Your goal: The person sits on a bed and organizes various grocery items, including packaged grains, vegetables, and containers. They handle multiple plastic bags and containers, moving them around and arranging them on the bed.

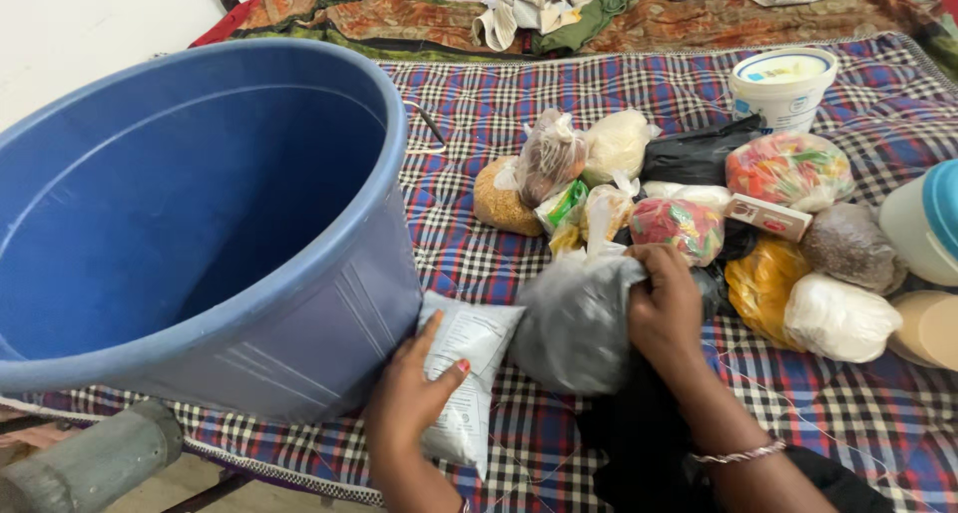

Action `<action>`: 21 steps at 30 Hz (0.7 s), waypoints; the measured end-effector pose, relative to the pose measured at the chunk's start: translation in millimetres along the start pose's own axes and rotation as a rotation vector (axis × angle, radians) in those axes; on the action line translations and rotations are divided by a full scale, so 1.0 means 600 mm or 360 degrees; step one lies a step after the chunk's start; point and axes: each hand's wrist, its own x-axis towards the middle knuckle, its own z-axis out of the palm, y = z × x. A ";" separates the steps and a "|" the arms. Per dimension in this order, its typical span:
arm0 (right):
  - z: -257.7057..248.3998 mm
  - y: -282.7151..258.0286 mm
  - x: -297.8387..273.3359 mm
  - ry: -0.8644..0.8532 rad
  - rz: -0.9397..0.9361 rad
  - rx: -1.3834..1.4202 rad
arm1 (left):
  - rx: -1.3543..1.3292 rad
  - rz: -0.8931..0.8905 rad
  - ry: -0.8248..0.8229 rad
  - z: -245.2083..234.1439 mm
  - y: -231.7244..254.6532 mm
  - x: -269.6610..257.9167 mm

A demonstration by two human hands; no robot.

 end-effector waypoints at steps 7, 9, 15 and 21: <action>-0.104 0.039 -0.002 -0.0184 0.0089 -0.0311 | 0.0412 -0.0295 -0.0105 0.041 0.023 0.020; -0.119 0.029 -0.002 -0.0212 0.0182 -0.0367 | 0.0459 -0.0120 0.0093 0.059 0.050 0.017; -0.164 -0.041 -0.011 0.0169 0.0079 -0.0304 | -0.0258 0.0637 0.0308 0.179 0.133 0.022; -0.219 -0.044 -0.002 0.0604 -0.0126 -0.0396 | 0.0126 0.0598 0.0292 0.256 0.155 0.016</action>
